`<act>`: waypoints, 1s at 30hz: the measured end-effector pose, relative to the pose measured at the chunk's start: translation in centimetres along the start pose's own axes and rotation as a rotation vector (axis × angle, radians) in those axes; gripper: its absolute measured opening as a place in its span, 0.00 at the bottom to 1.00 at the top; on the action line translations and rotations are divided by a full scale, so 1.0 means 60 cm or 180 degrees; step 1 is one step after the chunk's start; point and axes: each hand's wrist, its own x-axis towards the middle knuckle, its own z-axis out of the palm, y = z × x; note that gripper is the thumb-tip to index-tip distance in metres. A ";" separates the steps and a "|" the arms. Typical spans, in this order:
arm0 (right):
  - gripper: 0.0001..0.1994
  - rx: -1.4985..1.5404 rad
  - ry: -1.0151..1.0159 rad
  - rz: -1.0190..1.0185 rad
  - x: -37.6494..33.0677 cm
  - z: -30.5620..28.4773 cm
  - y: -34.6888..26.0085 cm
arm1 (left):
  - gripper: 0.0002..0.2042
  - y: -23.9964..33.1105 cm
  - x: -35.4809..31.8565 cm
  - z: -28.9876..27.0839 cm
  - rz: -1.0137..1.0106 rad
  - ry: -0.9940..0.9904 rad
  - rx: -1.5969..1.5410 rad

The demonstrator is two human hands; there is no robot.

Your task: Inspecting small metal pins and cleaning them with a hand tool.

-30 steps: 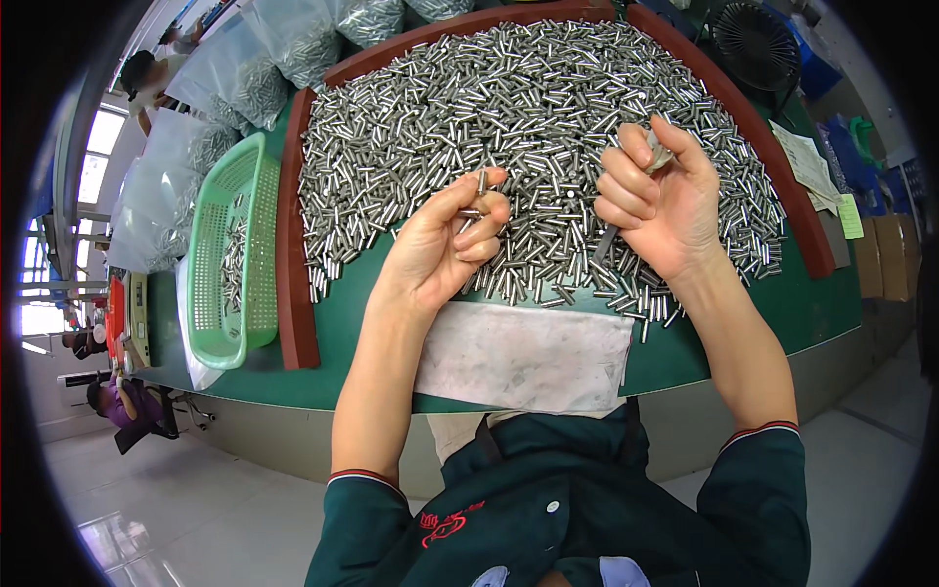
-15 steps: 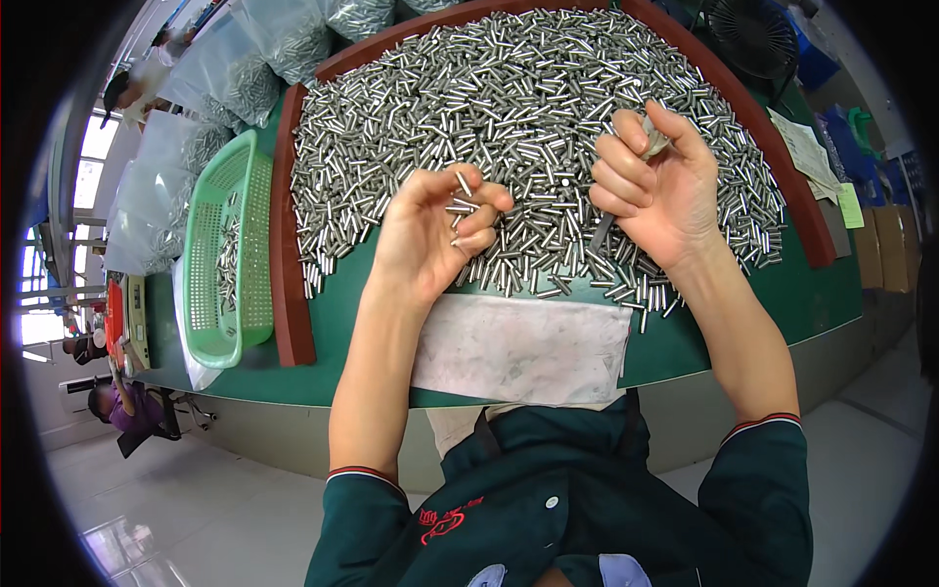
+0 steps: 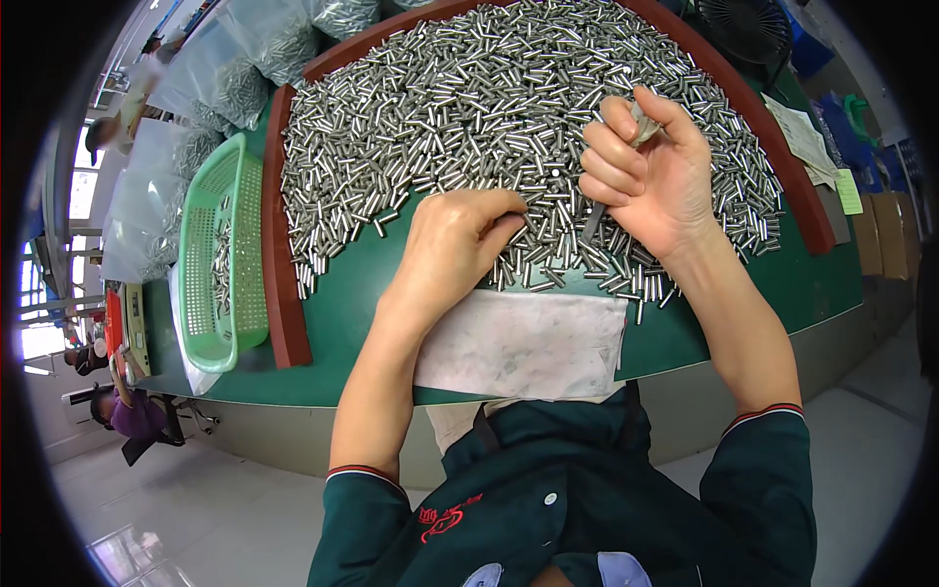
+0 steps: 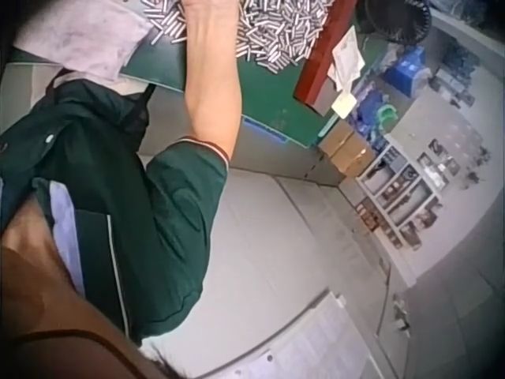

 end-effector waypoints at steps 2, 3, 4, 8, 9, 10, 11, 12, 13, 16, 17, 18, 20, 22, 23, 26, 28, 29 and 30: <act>0.15 -0.0022 -0.0004 -0.0008 0.002 -0.002 0.001 | 0.07 0.003 0.000 -0.003 -0.0084 -0.0164 0.0071; 0.15 -0.0009 0.0015 -0.0004 0.001 -0.002 0.000 | 0.06 0.003 0.000 -0.002 -0.0007 -0.0165 0.0092; 0.15 0.0005 0.0034 0.0001 0.001 -0.002 0.000 | 0.06 0.002 -0.001 -0.002 0.0070 -0.0166 0.0114; 0.16 -0.0074 -0.0047 0.0046 0.001 0.001 -0.003 | 0.06 -0.003 0.000 -0.002 0.0345 -0.0024 0.0097; 0.16 -0.0079 -0.0047 0.0047 0.001 0.000 -0.003 | 0.05 0.005 0.001 -0.007 0.0006 -0.0132 -0.0107; 0.16 -0.0085 -0.0047 0.0047 0.001 -0.001 -0.003 | 0.05 0.009 0.002 -0.009 -0.0332 -0.0238 -0.0310; 0.16 -0.0088 -0.0050 0.0043 0.001 -0.002 -0.003 | 0.04 0.006 0.003 -0.009 -0.0558 -0.0225 -0.0519; 0.15 -0.0041 -0.0019 0.0017 0.001 0.001 -0.002 | 0.05 0.004 0.004 -0.012 -0.0777 -0.0201 -0.0718; 0.15 0.0006 0.0010 -0.0009 0.001 0.003 -0.002 | 0.04 0.004 0.005 -0.013 -0.1039 -0.0125 -0.1290; 0.16 0.0008 0.0043 -0.0021 0.000 0.003 -0.002 | 0.03 0.000 0.005 -0.024 -0.1689 -0.0025 -0.3797; 0.16 -0.0014 0.0059 -0.0013 -0.001 0.003 -0.003 | 0.03 -0.005 0.007 -0.025 -0.1916 0.0001 -0.4427; 0.16 -0.0043 0.0020 0.0009 -0.002 0.003 -0.002 | 0.03 -0.013 0.005 -0.026 -0.1825 -0.0057 -0.4912; 0.16 -0.0056 -0.0045 0.0038 -0.001 0.003 -0.001 | 0.05 -0.020 0.002 -0.025 -0.1821 -0.0019 -0.4947; 0.16 -0.0050 -0.0038 0.0032 -0.001 0.004 -0.001 | 0.05 -0.025 0.002 -0.025 -0.1697 -0.0126 -0.4919; 0.16 -0.0040 -0.0023 0.0029 -0.001 0.004 -0.001 | 0.05 -0.024 0.001 -0.026 -0.1692 -0.0122 -0.4917; 0.16 0.0008 0.0047 -0.0016 0.000 0.003 0.000 | 0.05 -0.014 0.007 -0.024 -0.1803 -0.0098 -0.4566; 0.16 0.0020 0.0046 -0.0006 0.000 0.005 0.000 | 0.07 -0.020 0.004 -0.021 -0.1711 -0.0173 -0.4388; 0.16 0.0033 0.0050 0.0002 0.000 0.006 0.000 | 0.07 -0.021 0.003 -0.020 -0.1709 -0.0170 -0.4385; 0.16 0.0032 0.0048 -0.0001 0.000 0.006 0.000 | 0.07 -0.022 0.004 -0.019 -0.1706 -0.0142 -0.4430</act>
